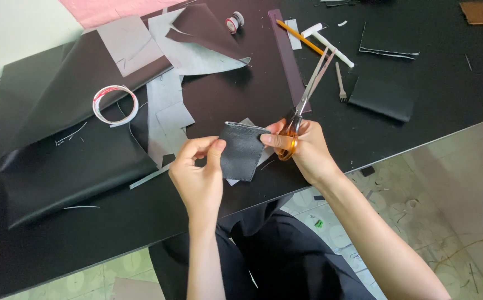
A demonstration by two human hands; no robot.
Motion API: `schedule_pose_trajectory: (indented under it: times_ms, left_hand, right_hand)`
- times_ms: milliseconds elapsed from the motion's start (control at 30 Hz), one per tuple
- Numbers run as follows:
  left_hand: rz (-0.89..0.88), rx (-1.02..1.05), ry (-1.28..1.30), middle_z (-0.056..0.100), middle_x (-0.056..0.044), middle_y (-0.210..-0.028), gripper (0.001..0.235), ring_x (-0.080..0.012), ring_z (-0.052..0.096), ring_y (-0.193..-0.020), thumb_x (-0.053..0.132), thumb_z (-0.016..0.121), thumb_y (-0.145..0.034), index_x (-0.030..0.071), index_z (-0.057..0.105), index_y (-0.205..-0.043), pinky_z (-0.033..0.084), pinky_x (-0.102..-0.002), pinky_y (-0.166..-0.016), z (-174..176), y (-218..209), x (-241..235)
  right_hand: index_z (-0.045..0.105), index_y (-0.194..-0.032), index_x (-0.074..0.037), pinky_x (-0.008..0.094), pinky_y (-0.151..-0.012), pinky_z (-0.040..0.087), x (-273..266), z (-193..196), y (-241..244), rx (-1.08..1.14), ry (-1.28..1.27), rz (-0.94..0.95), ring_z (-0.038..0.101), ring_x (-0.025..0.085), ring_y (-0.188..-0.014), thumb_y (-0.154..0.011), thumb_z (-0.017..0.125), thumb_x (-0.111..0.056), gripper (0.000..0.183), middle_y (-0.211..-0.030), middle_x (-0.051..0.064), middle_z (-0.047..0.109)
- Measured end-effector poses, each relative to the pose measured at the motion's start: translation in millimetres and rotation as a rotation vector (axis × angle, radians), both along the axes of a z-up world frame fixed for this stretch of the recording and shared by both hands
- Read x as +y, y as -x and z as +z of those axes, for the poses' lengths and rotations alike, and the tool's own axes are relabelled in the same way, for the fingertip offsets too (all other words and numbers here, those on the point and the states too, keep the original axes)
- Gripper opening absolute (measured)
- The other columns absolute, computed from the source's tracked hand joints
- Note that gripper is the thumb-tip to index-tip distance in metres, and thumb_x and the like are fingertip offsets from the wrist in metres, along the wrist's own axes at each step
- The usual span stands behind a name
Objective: The person is crafting a small leather item by cutting leather scraps with scissors, measuring dimensions with a ruler and pencil, and folding the pieces to inspect the assembly.
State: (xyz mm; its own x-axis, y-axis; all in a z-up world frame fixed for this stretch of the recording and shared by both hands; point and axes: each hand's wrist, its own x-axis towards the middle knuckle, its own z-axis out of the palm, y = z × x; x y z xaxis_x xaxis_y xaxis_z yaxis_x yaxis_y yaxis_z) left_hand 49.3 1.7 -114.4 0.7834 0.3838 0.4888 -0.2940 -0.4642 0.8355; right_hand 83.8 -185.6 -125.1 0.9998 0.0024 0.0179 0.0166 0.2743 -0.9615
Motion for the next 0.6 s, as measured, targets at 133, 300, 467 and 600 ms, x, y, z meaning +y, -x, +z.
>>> schedule_pose_trajectory:
  times_ms: [133,300,467,600]
  left_hand:
    - [-0.156,0.071,-0.002,0.072,-0.005,-0.067,0.005,-0.0143,0.067,-0.068,0.012,0.085,-0.087,0.009,0.082,-0.088,0.05,-0.028,-0.069,19,3,22]
    - [-0.411,0.207,-0.178,0.072,-0.006,-0.064,0.008,-0.017,0.068,-0.063,0.014,0.086,-0.082,0.008,0.083,-0.084,0.051,-0.029,-0.066,41,4,36]
    - [-0.545,0.247,-0.279,0.073,-0.007,-0.068,0.003,-0.0209,0.071,-0.066,0.01,0.082,-0.084,0.007,0.083,-0.086,0.054,-0.032,-0.066,50,-1,26]
    - [-0.609,0.264,-0.325,0.074,-0.009,-0.073,0.006,-0.022,0.072,-0.069,0.011,0.079,-0.088,0.007,0.083,-0.091,0.057,-0.032,-0.068,51,-1,20]
  right_hand:
    - [0.076,-0.093,0.007,0.028,-0.056,0.053,-8,12,9,-0.017,0.1,0.056,0.066,0.021,-0.058,-0.075,0.091,-0.006,0.026,-0.068,0.018,0.069]
    - [0.077,-0.097,0.007,0.031,-0.063,0.056,-8,39,19,-0.123,0.255,0.078,0.065,0.02,-0.063,-0.077,0.089,-0.013,0.031,-0.073,0.018,0.071]
    - [0.079,-0.094,0.005,0.027,-0.059,0.057,-1,47,19,-0.165,0.395,0.172,0.066,0.015,-0.061,-0.073,0.092,-0.012,0.031,-0.071,0.014,0.074]
    - [0.081,-0.092,0.004,0.027,-0.059,0.059,0,49,15,-0.193,0.499,0.219,0.068,0.019,-0.058,-0.078,0.089,-0.008,0.02,-0.071,0.016,0.075]
